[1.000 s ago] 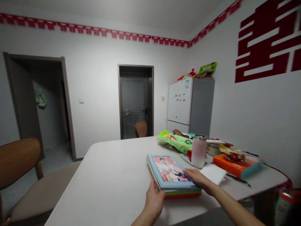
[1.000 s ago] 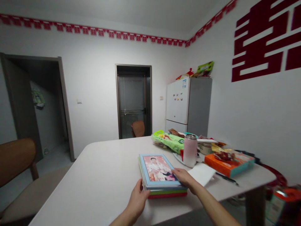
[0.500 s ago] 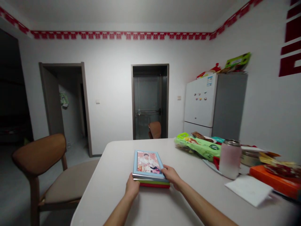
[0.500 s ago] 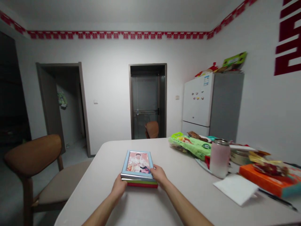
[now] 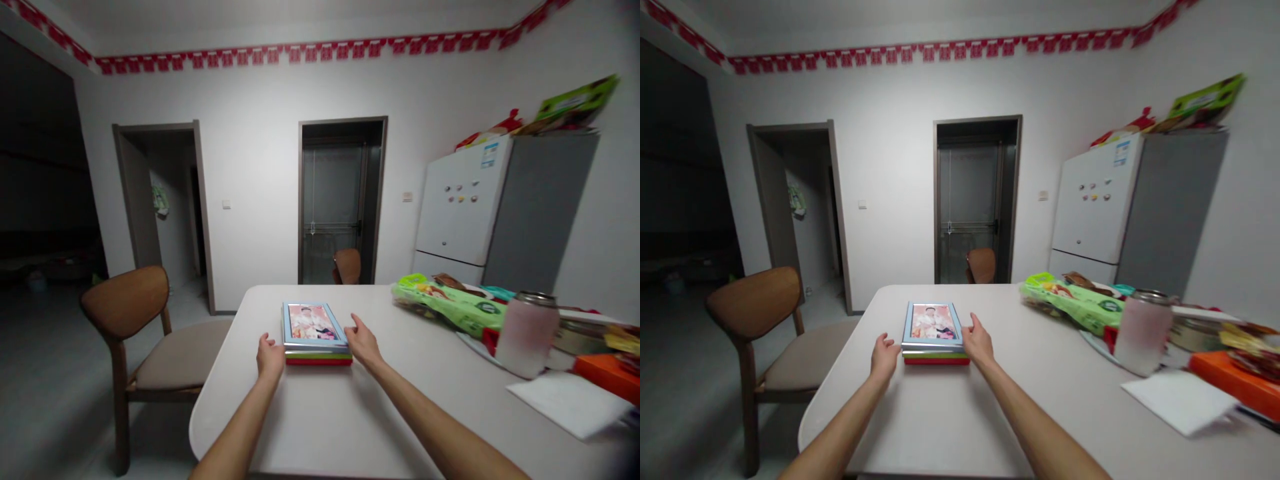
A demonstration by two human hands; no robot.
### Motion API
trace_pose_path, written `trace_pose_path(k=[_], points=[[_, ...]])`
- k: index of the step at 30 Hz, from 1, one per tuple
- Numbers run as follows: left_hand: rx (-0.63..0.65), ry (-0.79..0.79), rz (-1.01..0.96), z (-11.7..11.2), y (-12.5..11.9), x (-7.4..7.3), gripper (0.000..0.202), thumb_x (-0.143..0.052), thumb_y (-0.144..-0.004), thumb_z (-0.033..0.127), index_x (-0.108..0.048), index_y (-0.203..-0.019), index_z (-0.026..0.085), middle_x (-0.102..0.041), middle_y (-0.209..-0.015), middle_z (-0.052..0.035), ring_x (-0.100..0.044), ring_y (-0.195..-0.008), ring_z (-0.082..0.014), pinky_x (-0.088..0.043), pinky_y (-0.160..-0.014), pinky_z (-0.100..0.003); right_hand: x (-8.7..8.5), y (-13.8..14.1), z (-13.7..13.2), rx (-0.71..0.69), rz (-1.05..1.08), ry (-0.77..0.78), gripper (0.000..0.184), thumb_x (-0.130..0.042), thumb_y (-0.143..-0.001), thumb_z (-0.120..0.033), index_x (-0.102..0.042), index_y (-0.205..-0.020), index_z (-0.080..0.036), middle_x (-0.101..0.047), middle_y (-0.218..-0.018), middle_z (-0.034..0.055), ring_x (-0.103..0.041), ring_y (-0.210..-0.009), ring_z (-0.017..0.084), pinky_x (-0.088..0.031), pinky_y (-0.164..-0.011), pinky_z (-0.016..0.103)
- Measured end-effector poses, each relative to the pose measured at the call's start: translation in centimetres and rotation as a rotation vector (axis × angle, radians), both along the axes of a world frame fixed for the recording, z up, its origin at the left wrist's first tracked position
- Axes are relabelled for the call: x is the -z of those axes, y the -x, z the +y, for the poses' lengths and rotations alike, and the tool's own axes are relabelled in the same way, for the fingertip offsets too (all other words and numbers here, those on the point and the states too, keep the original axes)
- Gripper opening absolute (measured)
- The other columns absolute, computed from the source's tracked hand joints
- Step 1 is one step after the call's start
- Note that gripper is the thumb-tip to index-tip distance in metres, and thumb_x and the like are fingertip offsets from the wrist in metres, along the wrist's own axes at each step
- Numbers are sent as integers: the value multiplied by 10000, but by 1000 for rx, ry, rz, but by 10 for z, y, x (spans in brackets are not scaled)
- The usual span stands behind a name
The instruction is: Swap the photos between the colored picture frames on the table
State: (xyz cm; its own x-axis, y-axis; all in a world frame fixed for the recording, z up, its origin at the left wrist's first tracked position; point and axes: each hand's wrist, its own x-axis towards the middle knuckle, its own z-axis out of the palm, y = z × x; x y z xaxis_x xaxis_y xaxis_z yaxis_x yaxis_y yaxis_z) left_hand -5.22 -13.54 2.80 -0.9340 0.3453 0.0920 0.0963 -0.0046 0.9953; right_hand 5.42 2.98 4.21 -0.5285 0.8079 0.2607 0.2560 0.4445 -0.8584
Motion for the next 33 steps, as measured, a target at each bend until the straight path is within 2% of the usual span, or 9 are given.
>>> trace_pose_path(k=[3,5,9,12,21,24,26,29,33], points=[[66,-174,40,-6,-27,-49,570,-532,-698,114,-292,-1214,163,-524,-667,48,-514,-560,-81,-405,-590,-218,-38,-13,-42,-105,178,-40,657,-367,-698,-238,-137,-1313,-212,-486,-625,-52,-459,-546,95,-393,-585,222],[146,-289,91,-11,-54,-84,657,-536,-675,119,-235,-1243,257,-489,-628,88,-469,-497,-46,-388,-552,-183,-67,-24,-78,-318,606,-2,709,-394,-682,-213,-78,-1316,-231,-407,-563,-79,-358,-452,75,-348,-477,203],[580,-733,208,-24,-100,-128,787,-539,-627,102,-139,-1278,290,-431,-582,101,-411,-446,-42,-369,-471,-174,-105,-48,-129,-610,897,85,713,-422,-654,-150,-149,-1294,-308,-372,-535,-90,-314,-454,62,-306,-446,184],[684,-828,225,-28,-112,-131,832,-557,-606,98,-115,-1285,288,-422,-584,101,-414,-442,-51,-379,-447,-187,-110,-56,-137,-648,911,127,722,-427,-641,-133,-165,-1292,-302,-350,-513,-93,-301,-447,60,-287,-429,181],[666,-805,158,-20,-108,-117,860,-593,-584,119,-117,-1277,300,-425,-572,111,-414,-422,-46,-376,-443,-187,-99,-52,-126,-650,859,205,741,-440,-620,-137,-162,-1288,-296,-356,-487,-107,-295,-408,56,-260,-391,177],[575,-759,2,-21,-97,-112,790,-658,-548,187,-247,-1217,277,-447,-547,116,-404,-419,-31,-330,-435,-144,-92,-44,-115,-649,842,374,528,-463,-638,-193,-392,-1159,-240,-408,-479,-97,-320,-388,50,-260,-380,177],[527,-687,-121,-22,-85,-109,537,-668,-563,324,-439,-1033,201,-438,-492,108,-370,-380,-18,-271,-396,-122,-89,-38,-104,-596,783,535,227,-468,-668,-308,-554,-827,-171,-412,-442,-78,-320,-355,45,-246,-356,178],[581,-541,-241,-24,-66,-105,470,-465,-658,603,-484,-599,137,-394,-371,70,-293,-288,-22,-171,-323,-139,-87,-30,-93,-543,640,671,416,-433,-678,-509,-400,-445,-166,-330,-350,-73,-245,-290,30,-162,-309,169],[667,-391,-326,-26,-56,-107,637,-194,-702,700,-388,-423,161,-368,-287,28,-238,-224,-35,-100,-294,-158,-91,-19,-89,-571,462,591,541,-326,-657,-664,-279,-398,-191,-215,-305,-92,-153,-265,30,-103,-293,173]])
